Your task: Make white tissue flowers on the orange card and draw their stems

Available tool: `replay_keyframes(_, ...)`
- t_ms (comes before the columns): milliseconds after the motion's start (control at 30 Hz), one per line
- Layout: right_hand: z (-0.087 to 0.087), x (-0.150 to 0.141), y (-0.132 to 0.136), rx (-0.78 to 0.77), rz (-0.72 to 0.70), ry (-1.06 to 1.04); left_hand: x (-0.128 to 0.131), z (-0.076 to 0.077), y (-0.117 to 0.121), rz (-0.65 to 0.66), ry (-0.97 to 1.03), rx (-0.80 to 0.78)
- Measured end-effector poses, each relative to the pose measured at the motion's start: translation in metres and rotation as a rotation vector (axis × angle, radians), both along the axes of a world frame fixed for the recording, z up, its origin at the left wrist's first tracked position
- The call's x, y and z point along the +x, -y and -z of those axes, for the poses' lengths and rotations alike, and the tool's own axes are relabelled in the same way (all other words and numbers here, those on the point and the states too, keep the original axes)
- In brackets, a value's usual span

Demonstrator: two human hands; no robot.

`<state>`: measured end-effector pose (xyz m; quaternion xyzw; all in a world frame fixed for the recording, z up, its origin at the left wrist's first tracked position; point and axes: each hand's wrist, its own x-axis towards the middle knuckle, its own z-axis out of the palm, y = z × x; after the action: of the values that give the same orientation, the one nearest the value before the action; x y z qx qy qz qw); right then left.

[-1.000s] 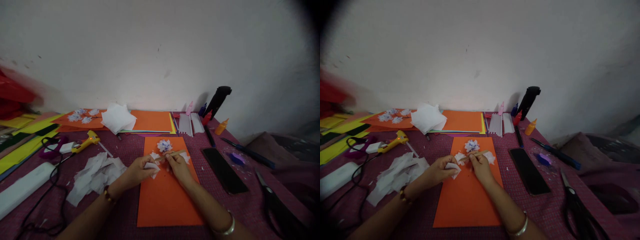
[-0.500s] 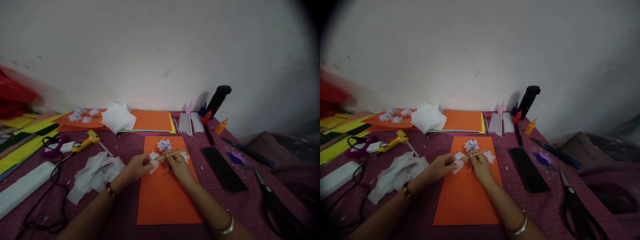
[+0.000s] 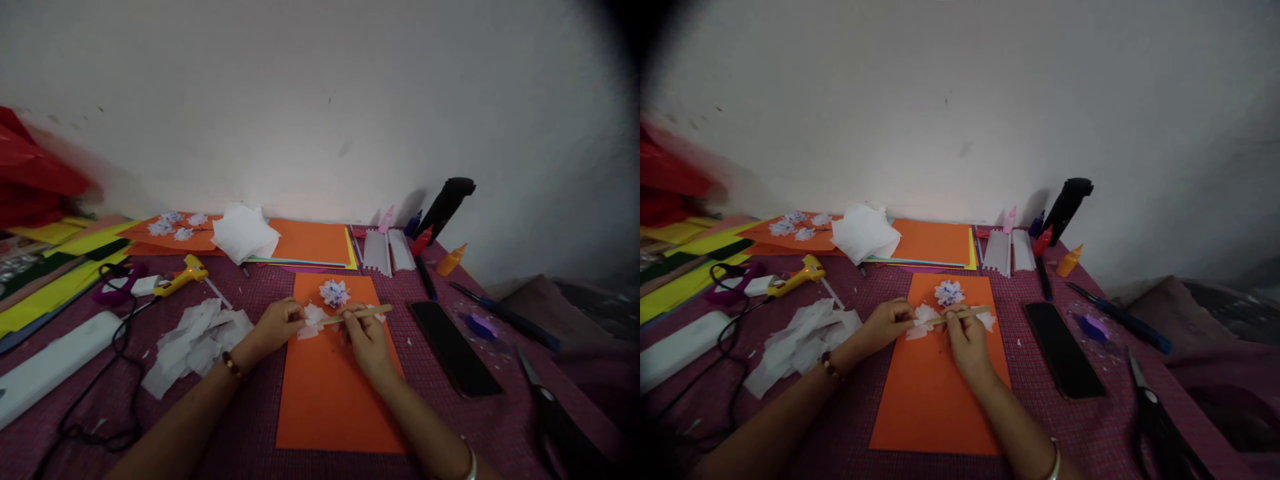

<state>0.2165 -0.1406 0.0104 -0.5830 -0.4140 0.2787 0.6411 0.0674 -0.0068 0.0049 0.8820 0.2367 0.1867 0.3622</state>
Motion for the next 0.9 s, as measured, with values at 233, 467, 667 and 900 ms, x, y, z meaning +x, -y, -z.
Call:
replay_keyframes(233, 0.007, -0.003, -0.002, -0.012, -0.159, 0.504, -0.001, 0.001, 0.004, -0.110, -0.028, -0.084)
replay_keyframes(467, 0.006, -0.009, 0.005, -0.063, -0.220, 0.905, -0.017, -0.011, 0.008, 0.065, -0.113, 0.087)
replay_keyframes(667, 0.005, -0.017, 0.009, -0.098, -0.286, 1.243, -0.018, -0.010, 0.008, 0.102, -0.145, 0.117)
replay_keyframes(900, 0.002, -0.001, 0.007, 0.012, 0.020, 0.373, -0.020, -0.014, 0.008, 0.095, -0.110, 0.052)
